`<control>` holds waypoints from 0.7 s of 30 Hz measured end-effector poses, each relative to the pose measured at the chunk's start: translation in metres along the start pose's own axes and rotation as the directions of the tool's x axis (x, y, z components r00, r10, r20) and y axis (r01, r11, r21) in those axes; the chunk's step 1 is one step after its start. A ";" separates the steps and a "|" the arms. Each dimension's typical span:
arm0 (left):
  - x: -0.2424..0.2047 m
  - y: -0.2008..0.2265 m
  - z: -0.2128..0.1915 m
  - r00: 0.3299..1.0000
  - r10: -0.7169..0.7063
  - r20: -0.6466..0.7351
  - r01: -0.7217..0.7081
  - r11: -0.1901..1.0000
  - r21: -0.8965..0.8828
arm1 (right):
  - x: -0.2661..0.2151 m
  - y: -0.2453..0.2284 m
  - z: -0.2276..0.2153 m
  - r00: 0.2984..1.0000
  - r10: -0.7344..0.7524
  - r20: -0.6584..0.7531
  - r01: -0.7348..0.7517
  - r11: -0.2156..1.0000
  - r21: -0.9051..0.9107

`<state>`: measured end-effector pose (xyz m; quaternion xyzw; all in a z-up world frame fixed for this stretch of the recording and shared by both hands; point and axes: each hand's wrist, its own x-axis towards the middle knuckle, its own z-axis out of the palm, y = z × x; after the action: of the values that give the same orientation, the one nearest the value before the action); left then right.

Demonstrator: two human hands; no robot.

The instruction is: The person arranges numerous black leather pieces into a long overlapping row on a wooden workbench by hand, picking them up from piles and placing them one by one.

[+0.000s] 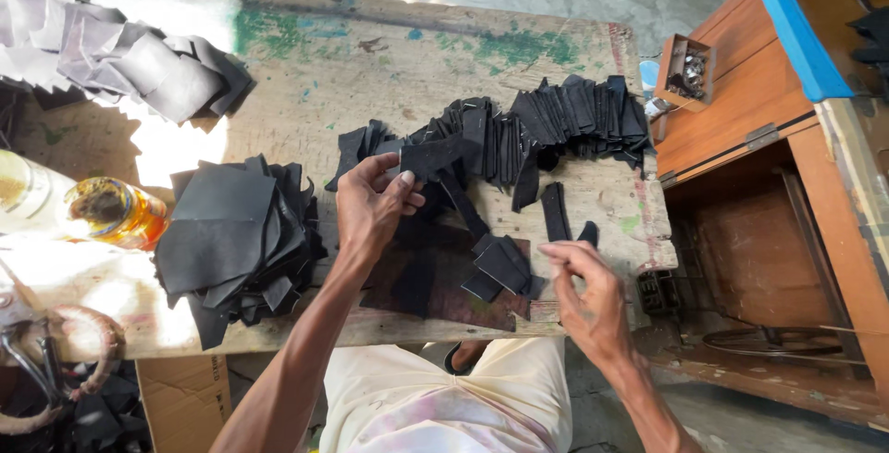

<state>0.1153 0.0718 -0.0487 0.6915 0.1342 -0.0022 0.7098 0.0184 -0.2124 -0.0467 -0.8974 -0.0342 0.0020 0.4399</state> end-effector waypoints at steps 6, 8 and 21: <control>-0.015 0.018 -0.002 0.974 0.199 -0.111 -0.130 0.886 0.445 | 0.010 -0.018 0.032 0.977 -0.214 0.004 0.213 0.969 -0.124; -0.035 0.018 -0.007 0.936 0.346 -0.058 -0.263 0.802 0.537 | 0.000 -0.021 0.042 0.982 -0.190 0.014 0.190 0.975 -0.112; -0.041 -0.009 0.071 0.697 0.334 0.635 -0.666 0.631 0.398 | -0.012 -0.001 -0.027 0.968 0.115 0.222 -0.206 0.868 0.451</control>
<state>0.0877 -0.0055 -0.0490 0.8615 -0.2699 -0.0199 0.4297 0.0068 -0.2339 -0.0294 -0.7590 0.0011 0.1315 0.6377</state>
